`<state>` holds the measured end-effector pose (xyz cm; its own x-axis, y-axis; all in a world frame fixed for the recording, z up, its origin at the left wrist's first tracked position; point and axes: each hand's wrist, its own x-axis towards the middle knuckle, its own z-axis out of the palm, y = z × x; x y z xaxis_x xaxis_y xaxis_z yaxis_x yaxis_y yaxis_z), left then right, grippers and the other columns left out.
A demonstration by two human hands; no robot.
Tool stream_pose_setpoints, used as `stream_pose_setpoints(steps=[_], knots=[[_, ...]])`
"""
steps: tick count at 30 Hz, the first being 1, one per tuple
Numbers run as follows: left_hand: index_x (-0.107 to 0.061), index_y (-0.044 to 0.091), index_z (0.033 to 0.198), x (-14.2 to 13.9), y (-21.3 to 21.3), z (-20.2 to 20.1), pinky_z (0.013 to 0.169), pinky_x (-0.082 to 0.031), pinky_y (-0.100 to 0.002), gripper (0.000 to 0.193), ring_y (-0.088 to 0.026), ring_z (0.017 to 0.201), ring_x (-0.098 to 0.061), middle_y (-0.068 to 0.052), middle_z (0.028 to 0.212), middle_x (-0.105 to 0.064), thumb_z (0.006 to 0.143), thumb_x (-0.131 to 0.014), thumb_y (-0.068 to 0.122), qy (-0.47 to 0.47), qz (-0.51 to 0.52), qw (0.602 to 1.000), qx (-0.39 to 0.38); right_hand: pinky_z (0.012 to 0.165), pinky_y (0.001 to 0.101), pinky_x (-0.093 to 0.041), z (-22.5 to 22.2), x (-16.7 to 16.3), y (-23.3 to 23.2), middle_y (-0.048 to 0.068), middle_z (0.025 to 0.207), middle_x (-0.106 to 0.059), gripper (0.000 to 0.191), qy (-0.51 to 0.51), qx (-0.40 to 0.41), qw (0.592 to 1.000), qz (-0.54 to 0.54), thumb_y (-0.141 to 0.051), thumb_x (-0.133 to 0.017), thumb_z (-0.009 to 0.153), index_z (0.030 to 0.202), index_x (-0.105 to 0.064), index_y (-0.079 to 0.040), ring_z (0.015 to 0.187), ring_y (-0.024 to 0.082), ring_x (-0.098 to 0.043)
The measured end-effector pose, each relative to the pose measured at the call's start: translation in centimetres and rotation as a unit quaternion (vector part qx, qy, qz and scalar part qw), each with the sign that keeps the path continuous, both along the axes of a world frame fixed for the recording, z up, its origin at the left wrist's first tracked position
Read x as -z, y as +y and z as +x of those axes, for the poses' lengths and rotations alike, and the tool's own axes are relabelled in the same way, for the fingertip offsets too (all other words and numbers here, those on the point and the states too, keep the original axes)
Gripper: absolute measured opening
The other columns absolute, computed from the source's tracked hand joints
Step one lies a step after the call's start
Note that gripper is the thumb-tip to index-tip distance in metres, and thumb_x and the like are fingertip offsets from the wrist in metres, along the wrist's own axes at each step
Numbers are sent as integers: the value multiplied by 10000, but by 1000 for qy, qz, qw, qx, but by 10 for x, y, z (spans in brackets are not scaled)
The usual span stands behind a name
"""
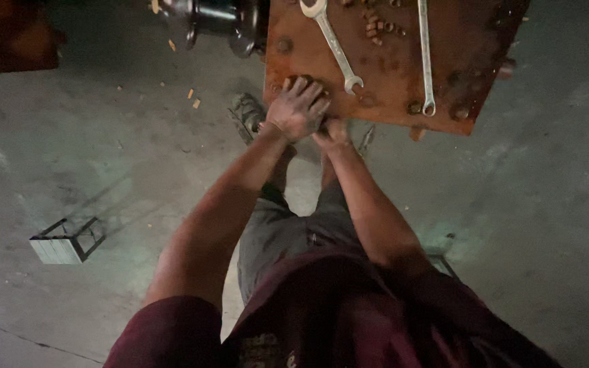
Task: The person assembles small metal parts on a rusty metal table using wrenches. They pick up nuts and bolts, place them into holes, and tighten them with wrenches.
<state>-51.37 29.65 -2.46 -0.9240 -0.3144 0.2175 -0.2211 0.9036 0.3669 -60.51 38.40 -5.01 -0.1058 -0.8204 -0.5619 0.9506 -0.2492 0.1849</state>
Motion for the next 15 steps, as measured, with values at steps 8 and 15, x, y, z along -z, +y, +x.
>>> stream_pose_setpoints(steps=[8,15], knots=[[-719,146,1177,0,0,1,986,-470,-535,413,-351,1172,-557,-115,1271,-607,781,-786,242,22,23,1000,0,1250,419,-407,-5,7,-4,127,1553,-484,505,47,13,993,-108,-371,-432,1131,1540,-430,-74,1435,257,-497],[-722,107,1140,-4,-2,3,921,-466,-532,443,-362,1112,-566,-131,1231,-608,735,-796,268,50,24,998,12,1247,419,-406,-7,-6,-3,124,1553,-465,506,629,-141,764,-38,-340,-560,1138,1544,-381,-96,1443,250,-478]])
